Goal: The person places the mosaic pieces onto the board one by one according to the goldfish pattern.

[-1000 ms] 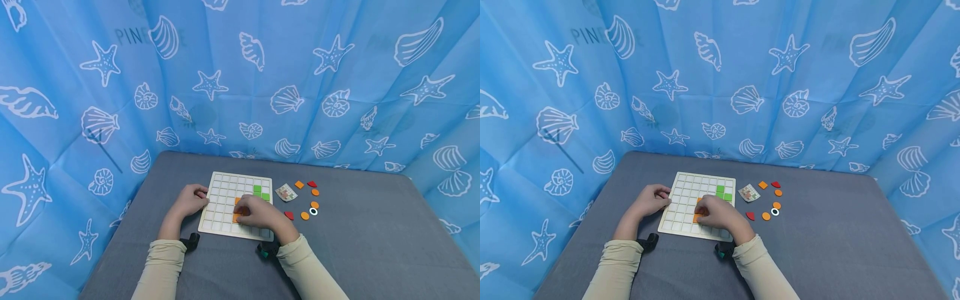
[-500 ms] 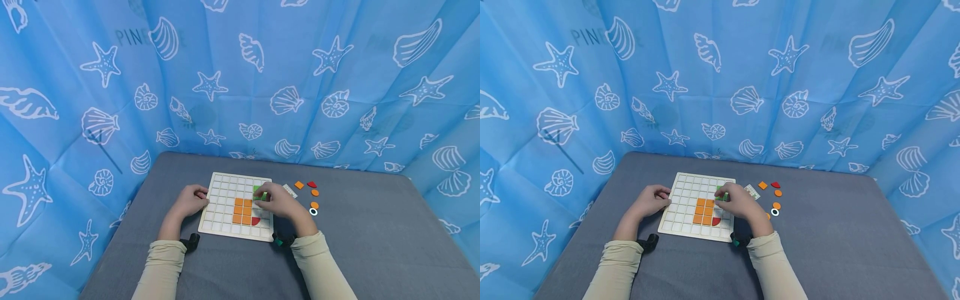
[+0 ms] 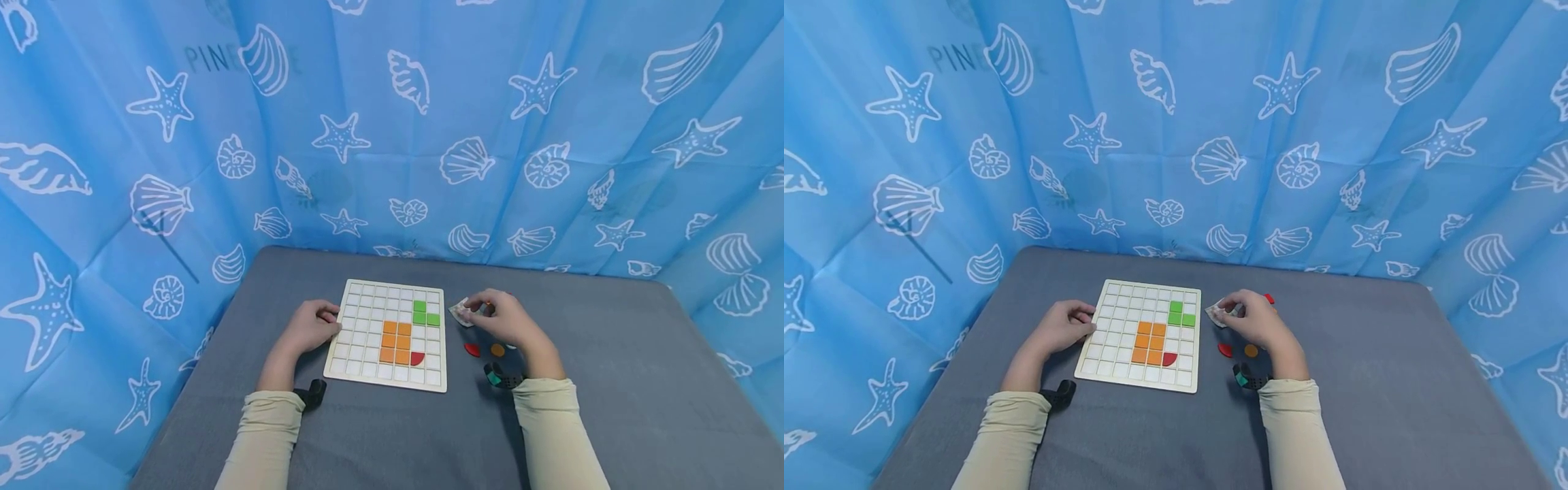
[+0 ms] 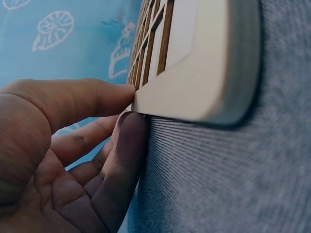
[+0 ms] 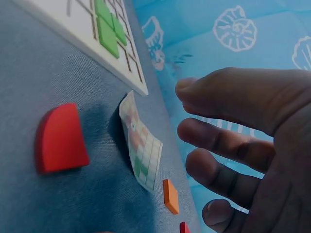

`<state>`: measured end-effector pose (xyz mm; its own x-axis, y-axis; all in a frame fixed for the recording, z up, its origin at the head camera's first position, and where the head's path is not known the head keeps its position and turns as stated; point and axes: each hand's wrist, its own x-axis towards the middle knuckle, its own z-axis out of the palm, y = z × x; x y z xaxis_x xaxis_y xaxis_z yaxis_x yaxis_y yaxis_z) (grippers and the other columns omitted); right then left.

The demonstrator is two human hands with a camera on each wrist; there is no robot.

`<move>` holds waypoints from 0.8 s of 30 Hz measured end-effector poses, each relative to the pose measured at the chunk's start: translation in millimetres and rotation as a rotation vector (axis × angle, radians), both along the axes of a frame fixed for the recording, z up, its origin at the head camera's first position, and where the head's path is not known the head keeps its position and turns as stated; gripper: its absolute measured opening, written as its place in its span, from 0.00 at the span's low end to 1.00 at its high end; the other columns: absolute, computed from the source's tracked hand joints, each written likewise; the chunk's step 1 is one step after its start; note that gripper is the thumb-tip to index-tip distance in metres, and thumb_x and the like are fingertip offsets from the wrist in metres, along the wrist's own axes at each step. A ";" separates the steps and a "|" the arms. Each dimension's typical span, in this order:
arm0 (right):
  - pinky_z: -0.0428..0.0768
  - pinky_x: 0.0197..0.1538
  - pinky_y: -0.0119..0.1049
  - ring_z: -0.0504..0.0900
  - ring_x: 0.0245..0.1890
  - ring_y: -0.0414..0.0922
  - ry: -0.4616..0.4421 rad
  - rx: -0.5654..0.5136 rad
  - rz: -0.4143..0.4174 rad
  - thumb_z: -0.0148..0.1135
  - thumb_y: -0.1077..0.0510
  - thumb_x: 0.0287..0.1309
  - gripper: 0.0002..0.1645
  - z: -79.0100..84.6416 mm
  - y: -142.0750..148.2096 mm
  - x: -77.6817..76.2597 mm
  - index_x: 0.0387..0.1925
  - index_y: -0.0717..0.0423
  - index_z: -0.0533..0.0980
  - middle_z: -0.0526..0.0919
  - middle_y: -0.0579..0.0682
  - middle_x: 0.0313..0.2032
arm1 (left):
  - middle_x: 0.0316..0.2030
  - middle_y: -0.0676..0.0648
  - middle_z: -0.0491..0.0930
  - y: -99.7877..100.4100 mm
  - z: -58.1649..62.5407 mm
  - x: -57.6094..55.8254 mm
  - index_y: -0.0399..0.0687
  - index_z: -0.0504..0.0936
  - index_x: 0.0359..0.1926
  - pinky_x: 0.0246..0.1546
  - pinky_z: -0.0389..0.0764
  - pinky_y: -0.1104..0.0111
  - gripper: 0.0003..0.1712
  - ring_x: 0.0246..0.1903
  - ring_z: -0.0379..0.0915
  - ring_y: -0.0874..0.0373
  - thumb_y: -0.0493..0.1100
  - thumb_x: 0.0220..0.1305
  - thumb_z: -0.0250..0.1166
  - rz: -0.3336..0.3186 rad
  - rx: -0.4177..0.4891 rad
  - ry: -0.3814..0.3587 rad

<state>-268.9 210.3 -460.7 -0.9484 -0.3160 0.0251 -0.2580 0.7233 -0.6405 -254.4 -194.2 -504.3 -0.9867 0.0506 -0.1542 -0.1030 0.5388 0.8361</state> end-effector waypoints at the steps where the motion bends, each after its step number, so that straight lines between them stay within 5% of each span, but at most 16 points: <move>1: 0.79 0.42 0.42 0.80 0.40 0.49 -0.005 0.006 0.001 0.68 0.58 0.70 0.12 -0.7 1.7 0.7 0.50 0.59 0.87 0.86 0.57 0.46 | 0.41 0.41 0.82 0.5 0.2 -0.3 0.37 0.83 0.61 0.36 0.82 0.62 0.21 0.33 0.80 0.54 0.36 0.69 0.69 -0.002 0.002 -0.002; 13: 0.77 0.30 0.35 0.76 0.29 0.43 -0.056 0.025 0.074 0.73 0.58 0.65 0.15 -10.8 10.9 20.0 0.50 0.61 0.87 0.86 0.56 0.45 | 0.41 0.40 0.82 -0.7 3.8 2.4 0.35 0.82 0.61 0.34 0.80 0.63 0.21 0.33 0.79 0.54 0.36 0.69 0.68 -0.009 0.020 0.001; 24: 0.77 0.32 0.33 0.75 0.29 0.38 -0.034 0.062 0.118 0.79 0.58 0.59 0.16 -19.8 15.5 32.4 0.48 0.58 0.87 0.85 0.50 0.41 | 0.42 0.40 0.81 0.6 2.6 2.0 0.36 0.82 0.62 0.35 0.81 0.63 0.21 0.34 0.79 0.53 0.36 0.70 0.68 -0.006 0.013 -0.011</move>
<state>-236.6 225.8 -480.6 -0.9046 -0.4253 -0.0294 -0.3225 0.7280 -0.6050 -252.4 -193.6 -501.7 -0.9846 0.0588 -0.1645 -0.1091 0.5282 0.8421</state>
